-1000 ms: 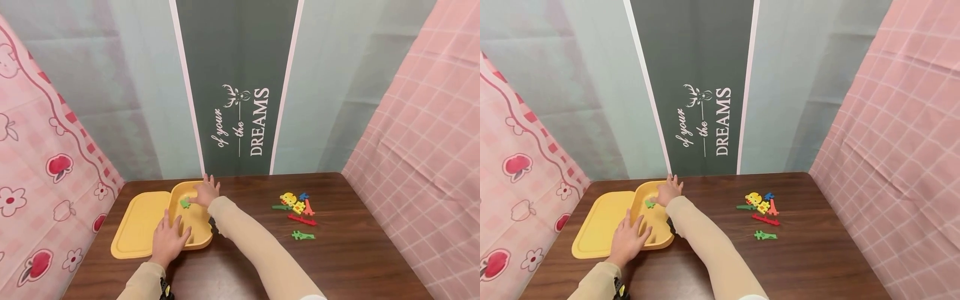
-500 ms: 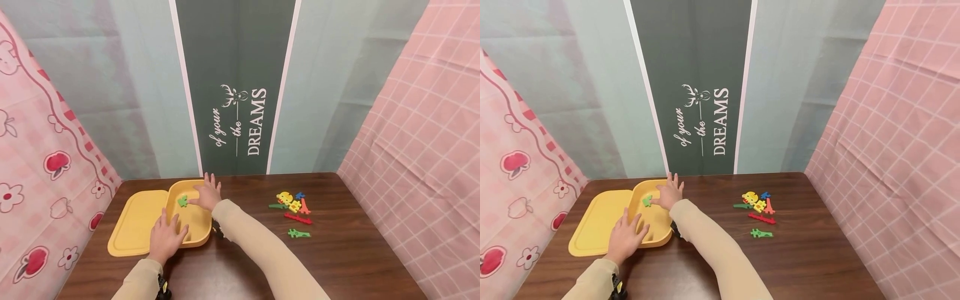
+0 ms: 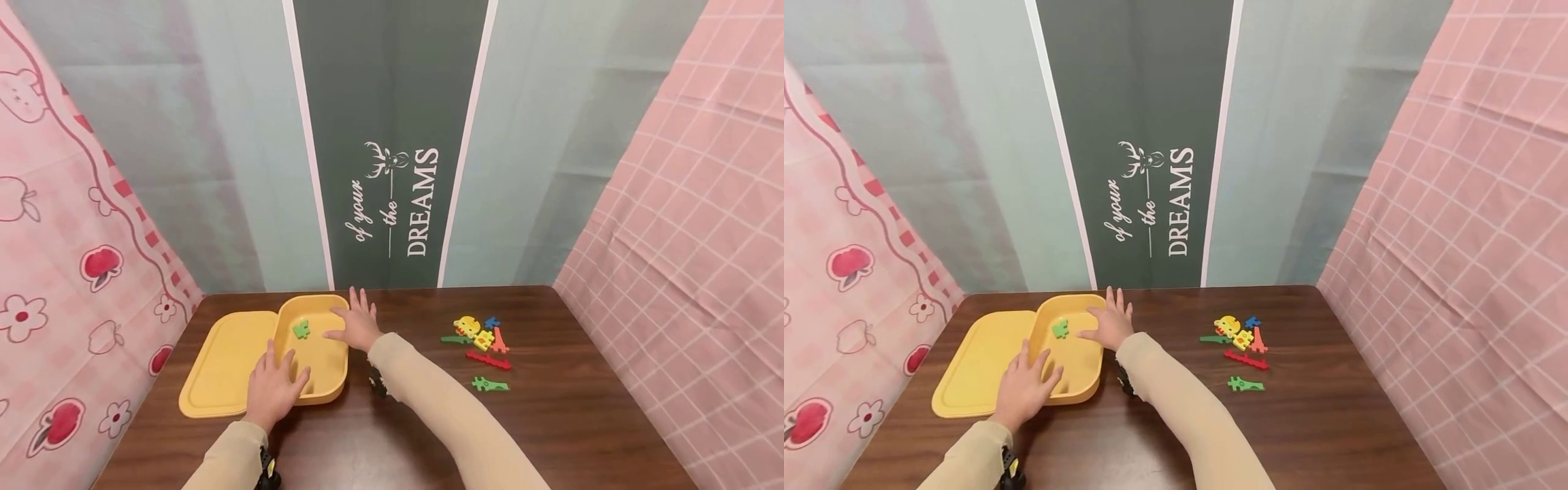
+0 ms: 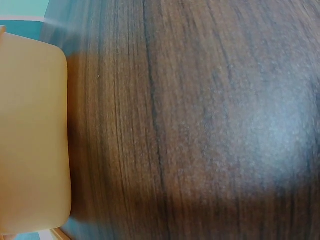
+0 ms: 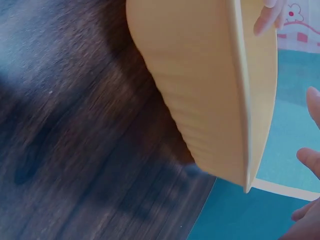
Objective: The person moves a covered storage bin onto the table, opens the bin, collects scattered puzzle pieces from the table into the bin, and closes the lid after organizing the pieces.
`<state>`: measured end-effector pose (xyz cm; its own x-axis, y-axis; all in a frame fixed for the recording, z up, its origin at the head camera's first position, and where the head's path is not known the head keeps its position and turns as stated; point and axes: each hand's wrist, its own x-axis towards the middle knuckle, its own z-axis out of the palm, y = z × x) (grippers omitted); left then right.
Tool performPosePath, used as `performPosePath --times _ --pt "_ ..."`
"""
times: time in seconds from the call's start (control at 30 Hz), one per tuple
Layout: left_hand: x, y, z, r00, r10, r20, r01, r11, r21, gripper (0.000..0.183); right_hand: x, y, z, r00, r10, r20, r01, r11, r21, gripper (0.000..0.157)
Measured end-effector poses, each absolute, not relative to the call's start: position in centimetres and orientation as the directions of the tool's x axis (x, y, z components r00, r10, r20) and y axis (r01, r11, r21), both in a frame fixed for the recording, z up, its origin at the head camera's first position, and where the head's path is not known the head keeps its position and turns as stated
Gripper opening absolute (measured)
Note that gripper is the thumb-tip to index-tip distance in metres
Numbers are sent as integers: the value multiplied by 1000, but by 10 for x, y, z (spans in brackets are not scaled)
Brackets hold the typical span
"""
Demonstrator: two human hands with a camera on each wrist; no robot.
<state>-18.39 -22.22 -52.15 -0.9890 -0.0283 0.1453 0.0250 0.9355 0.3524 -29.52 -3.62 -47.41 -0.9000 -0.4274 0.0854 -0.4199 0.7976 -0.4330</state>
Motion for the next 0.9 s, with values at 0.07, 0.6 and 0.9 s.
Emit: performPosePath --times 0.07,0.6,0.9 --pt "-184 -223 -520 -991 -31 134 18 936 352 64 -295 -34 -472 -899 -432 72 -417 793 -445 63" --pt "-182 -223 -520 -987 -23 161 38 930 365 63 -290 -7 -474 -907 -415 79 -395 769 -503 63" --pt "-184 -225 -518 -989 -15 149 42 928 370 64 -293 9 -480 -916 -393 81 -378 777 -503 62"
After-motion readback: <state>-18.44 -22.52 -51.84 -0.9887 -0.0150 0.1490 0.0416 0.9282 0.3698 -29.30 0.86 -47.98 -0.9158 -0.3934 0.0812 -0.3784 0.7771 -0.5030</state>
